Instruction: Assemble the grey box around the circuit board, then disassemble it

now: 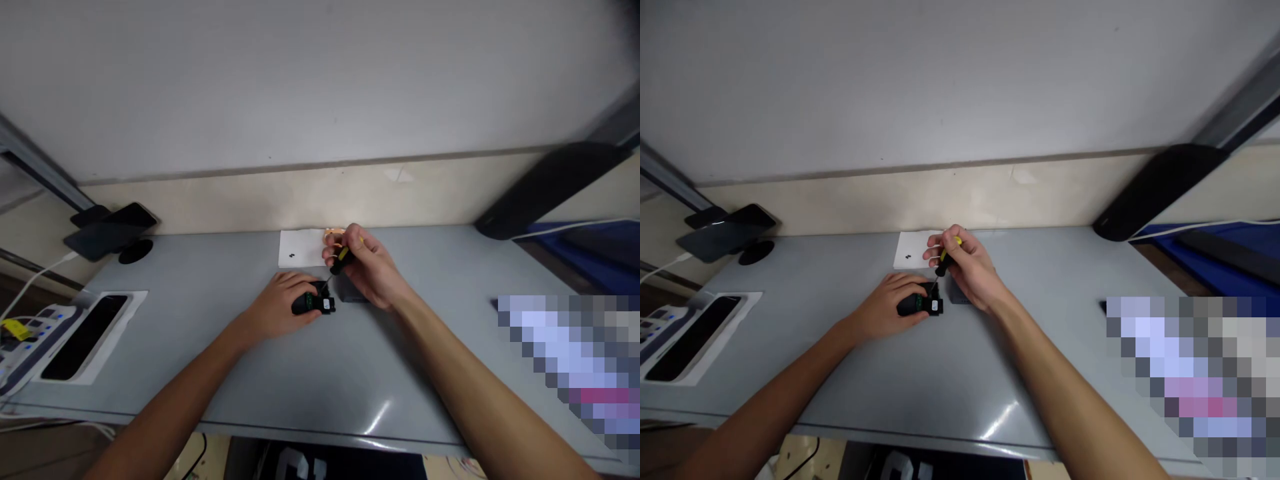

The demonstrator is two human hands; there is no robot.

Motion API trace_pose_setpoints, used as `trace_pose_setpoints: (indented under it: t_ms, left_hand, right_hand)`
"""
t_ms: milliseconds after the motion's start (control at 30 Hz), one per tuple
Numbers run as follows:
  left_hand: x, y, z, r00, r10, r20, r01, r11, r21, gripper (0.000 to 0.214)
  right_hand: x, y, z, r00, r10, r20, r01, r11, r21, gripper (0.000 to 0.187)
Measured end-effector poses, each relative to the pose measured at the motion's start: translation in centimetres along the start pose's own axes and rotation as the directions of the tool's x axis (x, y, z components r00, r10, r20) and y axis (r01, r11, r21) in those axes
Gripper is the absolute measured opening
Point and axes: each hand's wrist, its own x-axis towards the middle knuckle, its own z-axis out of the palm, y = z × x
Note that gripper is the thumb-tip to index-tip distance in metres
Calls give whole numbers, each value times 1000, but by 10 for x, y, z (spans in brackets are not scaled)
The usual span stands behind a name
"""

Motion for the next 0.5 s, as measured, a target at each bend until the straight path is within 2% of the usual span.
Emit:
trace_pose_setpoints:
  t_ms: [133, 233, 367, 500]
  left_hand:
    - [0, 1, -1, 1000, -1, -2, 1, 1000, 0, 22]
    - [1, 0, -1, 1000, 0, -4, 0, 1000, -6, 22]
    - [1, -2, 1, 1000, 10, -18, -10, 1000, -14, 24]
    - [1, -2, 1, 1000, 1, -14, -1, 1000, -14, 23]
  right_hand:
    - [1, 6, 4, 997, -3, -81, 2, 1000, -13, 48]
    - [4, 11, 2, 998, -6, -66, 8, 1000, 28, 49]
    - [6, 9, 0, 1000, 18, -23, -15, 993, 119, 42]
    - [4, 6, 1, 998, 23, -58, -16, 992, 125, 24]
